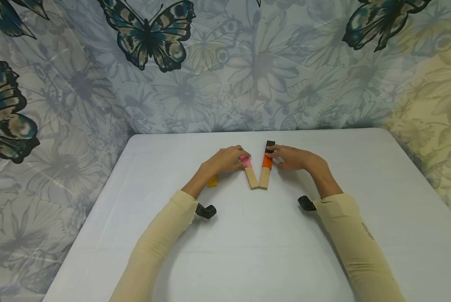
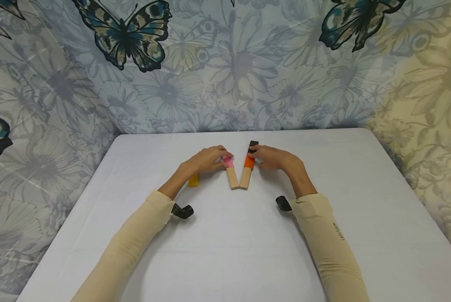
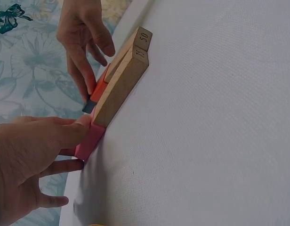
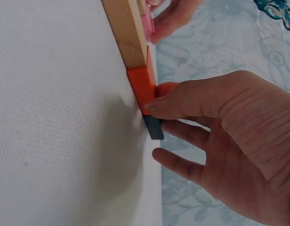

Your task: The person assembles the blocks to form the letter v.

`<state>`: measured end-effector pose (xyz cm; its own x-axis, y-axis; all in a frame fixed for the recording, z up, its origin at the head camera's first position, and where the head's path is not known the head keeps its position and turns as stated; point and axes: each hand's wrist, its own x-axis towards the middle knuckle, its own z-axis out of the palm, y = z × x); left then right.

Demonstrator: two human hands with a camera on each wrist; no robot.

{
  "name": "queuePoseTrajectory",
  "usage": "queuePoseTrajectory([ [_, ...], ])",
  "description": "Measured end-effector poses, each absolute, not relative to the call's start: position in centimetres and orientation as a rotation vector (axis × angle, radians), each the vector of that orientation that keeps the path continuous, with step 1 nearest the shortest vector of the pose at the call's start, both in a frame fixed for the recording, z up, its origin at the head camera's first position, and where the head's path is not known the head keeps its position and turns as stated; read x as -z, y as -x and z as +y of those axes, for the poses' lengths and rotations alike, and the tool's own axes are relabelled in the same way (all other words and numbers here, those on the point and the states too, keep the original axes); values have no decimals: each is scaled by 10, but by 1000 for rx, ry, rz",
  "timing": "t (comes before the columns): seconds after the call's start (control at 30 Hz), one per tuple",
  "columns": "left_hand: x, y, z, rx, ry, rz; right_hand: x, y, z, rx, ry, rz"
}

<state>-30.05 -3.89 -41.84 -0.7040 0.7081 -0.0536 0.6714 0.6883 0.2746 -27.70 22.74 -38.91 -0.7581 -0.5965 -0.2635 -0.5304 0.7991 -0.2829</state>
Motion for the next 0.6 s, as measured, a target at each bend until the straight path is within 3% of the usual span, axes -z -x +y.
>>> queuePoseTrajectory([
  [0.6,409,293,-53,-419,-1014,2737,390,278,227,288,854,2645],
])
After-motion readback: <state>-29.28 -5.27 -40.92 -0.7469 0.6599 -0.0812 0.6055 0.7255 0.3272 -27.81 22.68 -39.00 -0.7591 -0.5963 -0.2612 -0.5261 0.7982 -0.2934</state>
